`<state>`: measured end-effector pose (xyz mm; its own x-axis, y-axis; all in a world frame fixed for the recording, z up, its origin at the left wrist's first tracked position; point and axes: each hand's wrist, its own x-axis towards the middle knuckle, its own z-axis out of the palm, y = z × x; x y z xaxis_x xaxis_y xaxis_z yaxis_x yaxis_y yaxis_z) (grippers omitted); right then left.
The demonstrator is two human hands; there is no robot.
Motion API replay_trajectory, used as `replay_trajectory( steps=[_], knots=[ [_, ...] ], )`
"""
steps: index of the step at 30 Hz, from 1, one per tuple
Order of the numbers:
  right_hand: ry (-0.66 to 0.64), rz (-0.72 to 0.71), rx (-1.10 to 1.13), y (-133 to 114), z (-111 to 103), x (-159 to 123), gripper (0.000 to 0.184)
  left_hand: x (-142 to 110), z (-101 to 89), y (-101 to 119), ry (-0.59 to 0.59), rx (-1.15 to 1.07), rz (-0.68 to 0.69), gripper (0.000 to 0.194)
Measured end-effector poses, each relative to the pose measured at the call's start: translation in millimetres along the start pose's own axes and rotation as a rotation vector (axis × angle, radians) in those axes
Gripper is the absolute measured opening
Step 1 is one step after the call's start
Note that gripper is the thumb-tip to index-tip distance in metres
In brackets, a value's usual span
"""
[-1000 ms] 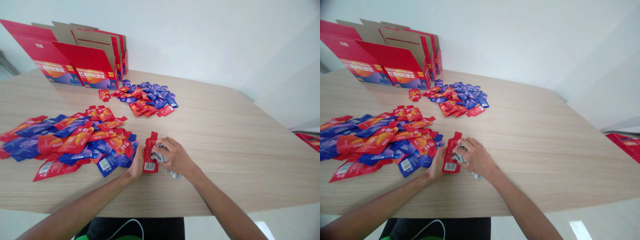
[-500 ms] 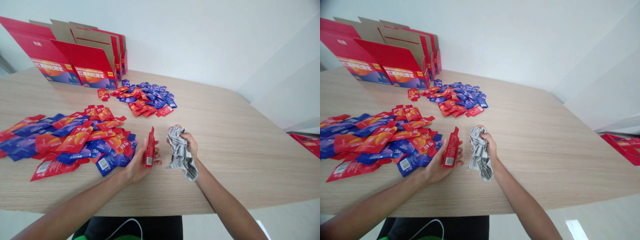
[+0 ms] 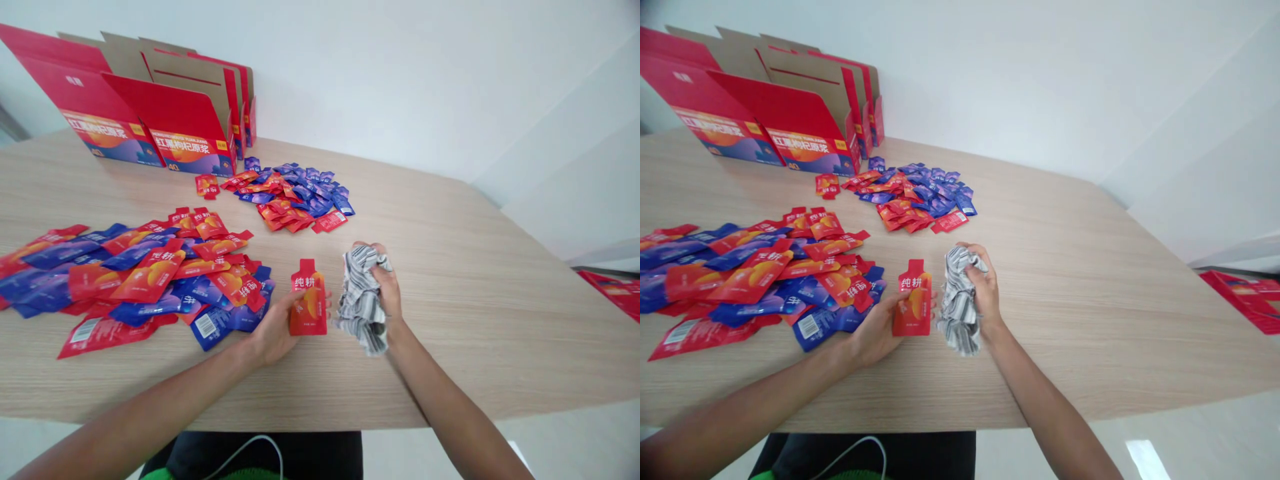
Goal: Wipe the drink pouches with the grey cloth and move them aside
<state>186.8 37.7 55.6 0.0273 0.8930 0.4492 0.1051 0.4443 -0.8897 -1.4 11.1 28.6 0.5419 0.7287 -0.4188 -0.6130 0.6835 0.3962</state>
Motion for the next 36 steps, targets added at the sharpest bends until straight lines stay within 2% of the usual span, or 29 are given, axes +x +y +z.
replay_trajectory(
  steps=[1,2,5,7,10,15,18,22,25,28,31,36],
  knots=[
    [0.020,-0.094,-0.055,-3.5,2.7,-2.9,0.028,0.4,0.1,-1.7,-0.020,-0.006,-0.003,0.031],
    [-0.027,-0.190,-0.133,-6.2,5.5,-5.9,0.024,0.8,0.3,-3.6,-0.042,-0.012,0.009,0.035],
    [-0.345,-0.398,-0.386,-8.1,14.0,-14.0,0.014,1.4,0.6,-8.6,-0.078,-0.026,0.080,0.034],
    [-0.494,-0.442,-0.520,-5.1,19.1,-17.9,0.015,1.2,-0.4,-10.1,-0.065,-0.030,0.098,0.032],
    [-0.575,-0.469,-0.581,-0.8,23.5,-21.0,0.020,-0.4,-1.7,-7.9,-0.022,-0.037,0.099,0.035],
    [-0.763,-0.604,-0.605,-2.3,24.2,-22.8,0.015,-3.4,-0.8,-0.7,0.026,-0.045,0.085,0.041],
    [-0.724,-0.627,-0.633,-3.2,22.9,-21.5,0.016,-2.5,-1.5,-0.9,-0.009,-0.050,0.066,0.040],
    [-0.498,-0.532,-0.669,-2.7,17.9,-15.5,0.018,-1.8,-0.6,-6.6,-0.078,-0.020,0.059,0.037],
    [-0.328,-0.448,-0.685,-2.4,13.6,-11.0,0.019,-3.4,1.9,-11.1,-0.082,0.032,0.036,0.037],
    [-0.253,-0.405,-0.678,-3.3,12.0,-9.7,0.019,-4.8,2.8,-12.8,-0.061,0.047,0.001,0.038],
    [-0.327,-0.430,-0.639,-4.8,13.8,-12.2,0.018,-5.0,1.3,-11.0,-0.080,0.024,0.020,0.038],
    [-0.627,-0.608,-0.620,-4.5,22.0,-21.2,0.015,-5.4,-2.5,-3.9,-0.074,-0.034,0.033,0.041]
  ],
)
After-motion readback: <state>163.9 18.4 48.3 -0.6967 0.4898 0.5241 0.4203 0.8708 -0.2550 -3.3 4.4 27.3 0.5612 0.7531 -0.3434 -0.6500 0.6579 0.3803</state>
